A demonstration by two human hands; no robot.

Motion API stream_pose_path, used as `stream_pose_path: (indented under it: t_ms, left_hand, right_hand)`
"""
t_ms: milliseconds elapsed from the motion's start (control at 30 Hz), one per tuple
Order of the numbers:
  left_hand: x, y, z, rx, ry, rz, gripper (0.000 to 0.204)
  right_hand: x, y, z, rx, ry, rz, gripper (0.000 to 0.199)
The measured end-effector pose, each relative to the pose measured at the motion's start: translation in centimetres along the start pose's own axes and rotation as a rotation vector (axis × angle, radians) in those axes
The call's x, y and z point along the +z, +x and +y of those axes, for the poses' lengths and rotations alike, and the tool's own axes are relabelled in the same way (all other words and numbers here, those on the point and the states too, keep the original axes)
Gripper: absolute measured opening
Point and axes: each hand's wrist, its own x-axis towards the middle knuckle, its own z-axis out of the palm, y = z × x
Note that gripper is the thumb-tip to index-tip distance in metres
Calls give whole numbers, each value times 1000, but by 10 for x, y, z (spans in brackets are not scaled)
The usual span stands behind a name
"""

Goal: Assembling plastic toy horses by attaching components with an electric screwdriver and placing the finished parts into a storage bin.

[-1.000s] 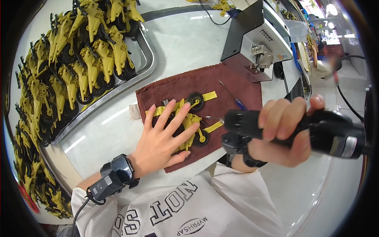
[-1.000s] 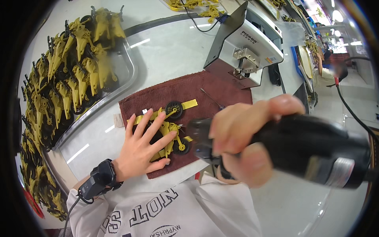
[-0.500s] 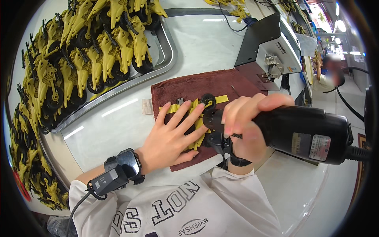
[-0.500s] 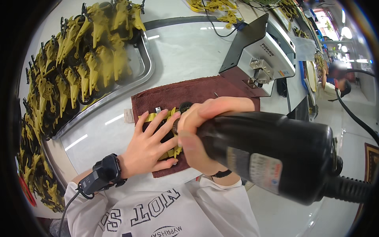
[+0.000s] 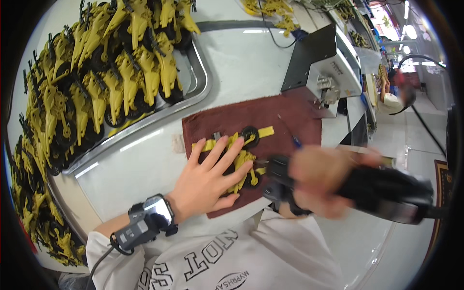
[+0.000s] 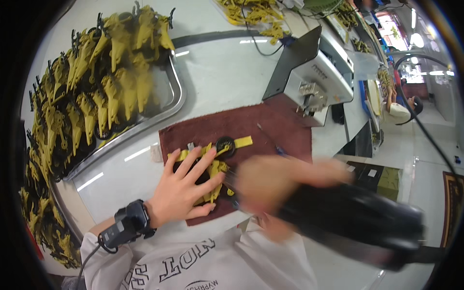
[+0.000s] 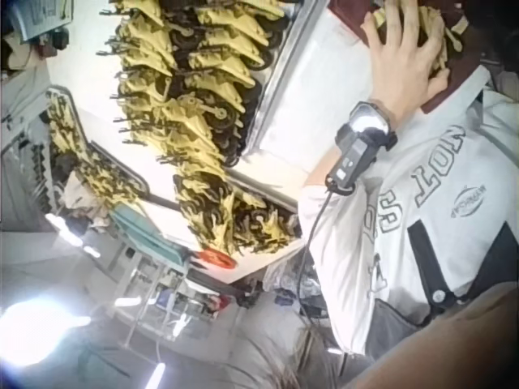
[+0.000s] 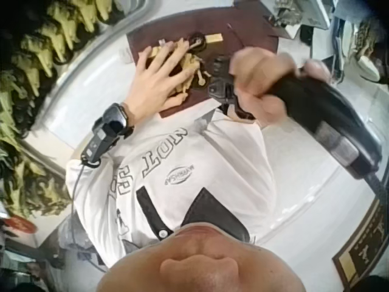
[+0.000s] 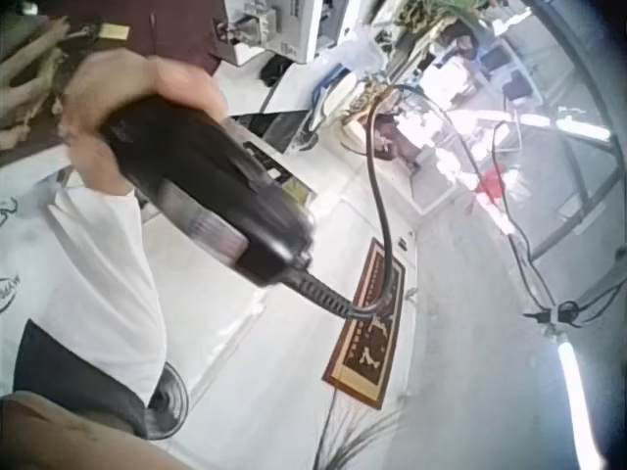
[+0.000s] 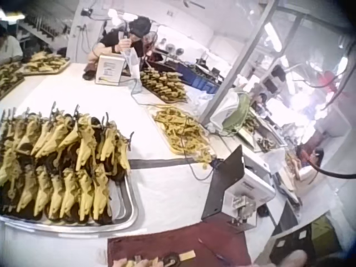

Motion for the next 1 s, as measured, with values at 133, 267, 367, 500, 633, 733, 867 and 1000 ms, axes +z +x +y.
stream_pose_path:
  t_ms: [133, 267, 367, 500, 633, 733, 867, 1000]
  left_hand:
    - [-6, -4, 5, 7, 27, -47, 66]
    - [-7, 5, 1, 22, 1, -47, 65]
    - [-7, 2, 1, 7, 5, -58, 65]
    - [-7, 5, 0, 14, 4, -69, 66]
    - [-7, 4, 2, 23, 29, -73, 69]
    - [-7, 3, 1, -21, 7, -84, 74]
    - [-7, 2, 1, -8, 10, -83, 76]
    - [-6, 1, -1, -11, -1, -88, 76]
  right_hand:
    - [-45, 61, -80, -274, -462, 600, 31]
    - [-113, 92, -37, -162, -758, 669, 21]
    - [-114, 80, -9, -1, -684, 630, 27]
    - [-76, 53, -34, 207, -413, 445, 39]
    - [-23, 17, -35, 182, -200, 205, 56]
    - [-5, 10, -21, 181, -133, 198, 59]
    - [-1, 13, -6, 173, -159, 236, 58]
    - [-3, 13, 2, 254, -322, 209, 51]
